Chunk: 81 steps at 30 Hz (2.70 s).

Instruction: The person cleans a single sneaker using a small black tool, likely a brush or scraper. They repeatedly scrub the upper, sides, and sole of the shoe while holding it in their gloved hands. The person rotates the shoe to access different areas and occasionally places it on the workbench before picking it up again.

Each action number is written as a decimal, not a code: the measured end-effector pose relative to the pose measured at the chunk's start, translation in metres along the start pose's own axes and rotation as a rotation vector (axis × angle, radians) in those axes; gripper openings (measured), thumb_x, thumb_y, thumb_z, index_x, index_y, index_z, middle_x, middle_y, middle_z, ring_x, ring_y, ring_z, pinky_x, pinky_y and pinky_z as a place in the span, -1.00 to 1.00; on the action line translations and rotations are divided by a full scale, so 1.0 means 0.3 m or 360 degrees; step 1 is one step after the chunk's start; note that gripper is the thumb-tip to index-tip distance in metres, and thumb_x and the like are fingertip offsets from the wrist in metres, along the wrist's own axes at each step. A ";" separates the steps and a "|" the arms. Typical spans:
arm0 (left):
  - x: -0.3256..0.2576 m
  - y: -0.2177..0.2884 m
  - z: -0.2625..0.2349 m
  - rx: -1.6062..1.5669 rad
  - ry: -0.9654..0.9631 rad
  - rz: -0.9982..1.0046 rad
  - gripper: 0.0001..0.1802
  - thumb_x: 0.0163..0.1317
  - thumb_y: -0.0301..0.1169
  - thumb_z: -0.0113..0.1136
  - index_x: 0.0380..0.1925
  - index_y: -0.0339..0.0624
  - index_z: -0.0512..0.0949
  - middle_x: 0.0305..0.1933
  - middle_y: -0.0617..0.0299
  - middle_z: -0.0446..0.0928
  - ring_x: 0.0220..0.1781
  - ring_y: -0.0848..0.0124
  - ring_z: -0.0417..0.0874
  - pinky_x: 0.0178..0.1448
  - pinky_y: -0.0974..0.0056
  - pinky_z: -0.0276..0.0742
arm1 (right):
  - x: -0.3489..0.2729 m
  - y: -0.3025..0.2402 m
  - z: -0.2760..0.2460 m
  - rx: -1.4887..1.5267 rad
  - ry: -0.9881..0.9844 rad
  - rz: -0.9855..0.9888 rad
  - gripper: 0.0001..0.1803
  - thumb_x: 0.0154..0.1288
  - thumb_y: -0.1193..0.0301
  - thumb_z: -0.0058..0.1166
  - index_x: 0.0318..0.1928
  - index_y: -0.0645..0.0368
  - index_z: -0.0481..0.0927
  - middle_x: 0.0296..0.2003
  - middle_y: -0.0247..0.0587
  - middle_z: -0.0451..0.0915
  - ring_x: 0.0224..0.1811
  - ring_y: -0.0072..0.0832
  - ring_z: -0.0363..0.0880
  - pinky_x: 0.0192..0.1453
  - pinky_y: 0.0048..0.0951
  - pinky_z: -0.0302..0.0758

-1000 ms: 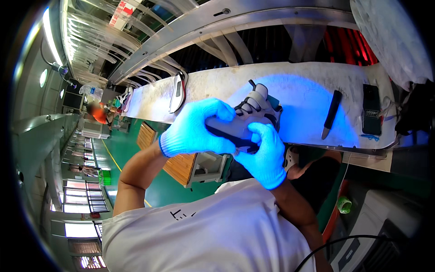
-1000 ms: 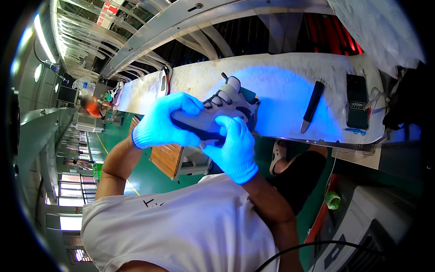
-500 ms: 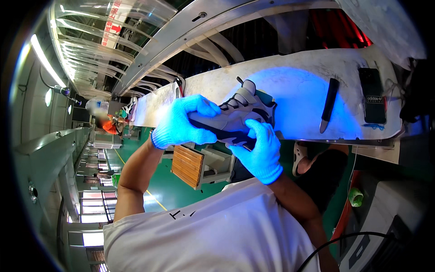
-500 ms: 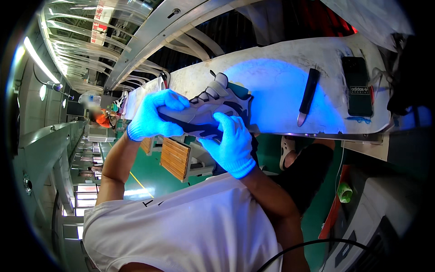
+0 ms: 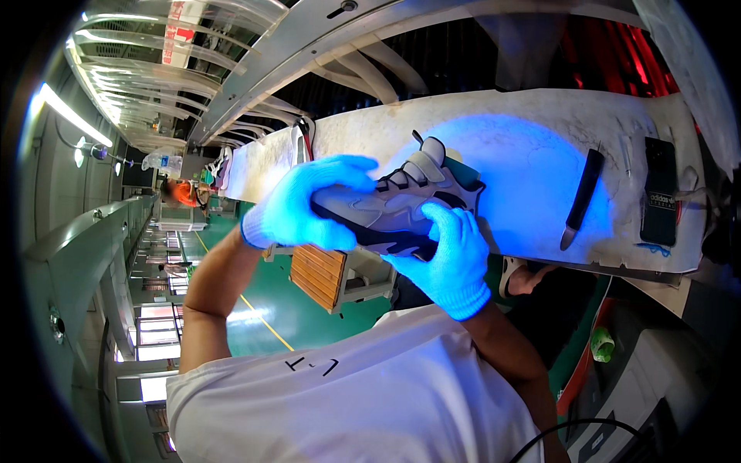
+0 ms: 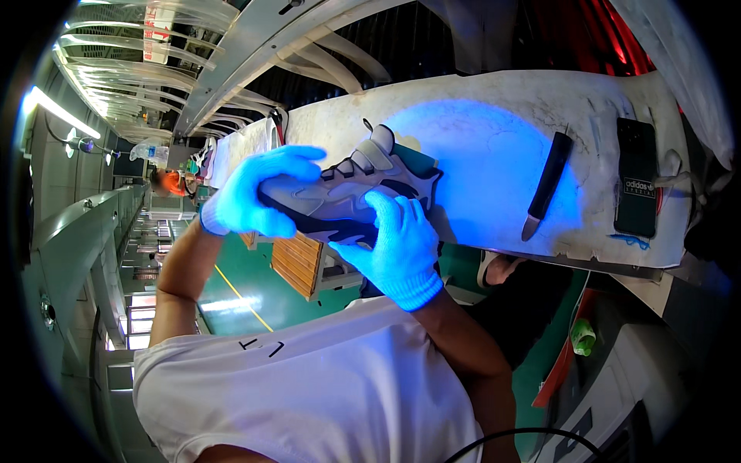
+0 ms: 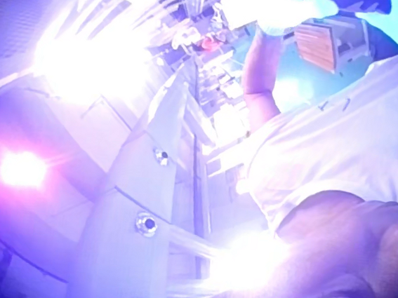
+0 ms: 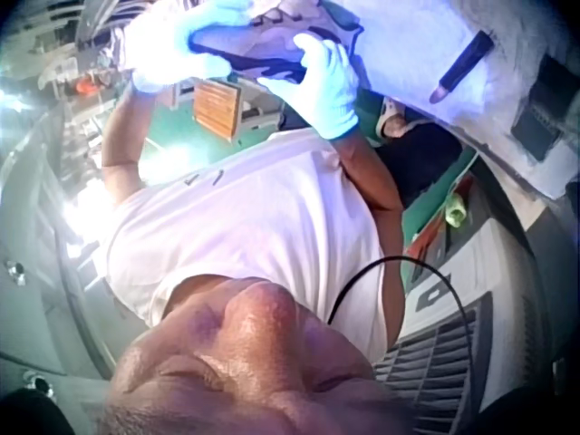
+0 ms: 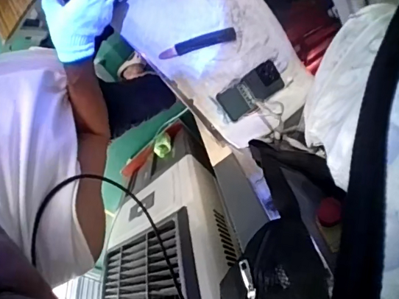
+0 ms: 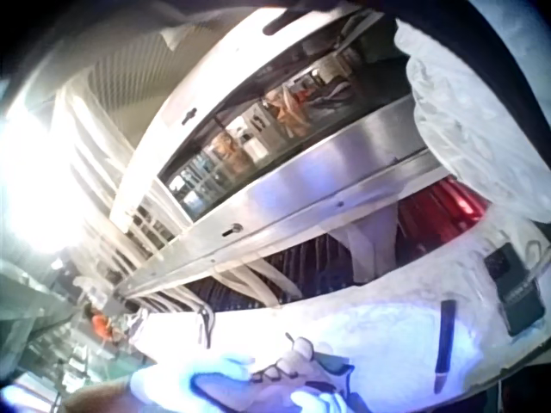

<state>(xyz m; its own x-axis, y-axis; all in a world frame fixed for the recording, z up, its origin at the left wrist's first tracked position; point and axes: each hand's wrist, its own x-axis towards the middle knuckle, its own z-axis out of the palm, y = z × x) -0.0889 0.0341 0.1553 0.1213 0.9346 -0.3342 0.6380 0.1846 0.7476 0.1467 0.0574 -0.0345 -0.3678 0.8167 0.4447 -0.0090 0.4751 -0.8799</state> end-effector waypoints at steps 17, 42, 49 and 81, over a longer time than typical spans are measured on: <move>0.146 0.269 0.032 0.1159 -0.0573 -0.0808 0.00 0.17 0.42 0.51 0.27 -0.28 0.72 0.12 -0.16 0.82 0.09 -0.07 0.88 0.21 -0.02 0.76 | -0.018 -0.034 0.031 0.0045 0.0054 0.0102 0.02 -0.15 0.06 0.86 0.32 0.13 0.60 -0.08 -0.13 0.71 -0.14 -0.20 0.75 -0.03 -0.14 0.74; -0.007 -0.001 -0.061 0.0710 -0.0195 0.0260 -0.10 -0.11 -0.16 0.85 0.28 -0.26 0.74 0.34 -0.06 0.76 0.33 0.06 0.82 0.45 0.07 0.70 | -0.018 0.011 -0.005 0.0055 -0.0154 0.0412 -0.02 -0.09 0.12 0.84 0.31 0.10 0.54 -0.07 -0.15 0.62 -0.09 -0.23 0.66 0.00 -0.10 0.67; 0.114 -0.039 -0.062 0.0408 -0.0498 -0.0792 0.32 0.04 0.11 0.74 0.68 -0.37 0.31 0.47 -0.20 0.66 0.38 0.17 0.77 0.50 0.11 0.65 | 0.014 0.004 0.031 0.0021 -0.0325 0.0404 -0.08 0.00 0.06 0.79 0.29 0.14 0.54 0.06 0.01 0.69 0.08 -0.01 0.75 0.14 0.03 0.70; -0.254 -0.199 0.468 -0.1700 0.0571 0.0459 0.31 -0.06 -0.28 0.89 0.67 -0.31 0.29 0.62 0.11 0.48 0.61 0.25 0.52 0.70 0.06 0.44 | -0.266 -0.015 -0.068 0.0838 0.0018 0.0774 0.27 -0.10 0.76 0.58 0.68 0.26 0.23 0.03 -0.37 0.49 -0.01 -0.50 0.57 0.15 -0.41 0.73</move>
<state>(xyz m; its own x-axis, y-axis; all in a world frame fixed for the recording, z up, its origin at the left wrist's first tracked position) -0.0294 -0.0909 0.0556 -0.1736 0.9846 -0.0190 -0.3648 -0.0463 0.9299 0.1951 -0.0032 -0.0627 -0.4344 0.9005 -0.0191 -0.2953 -0.1624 -0.9415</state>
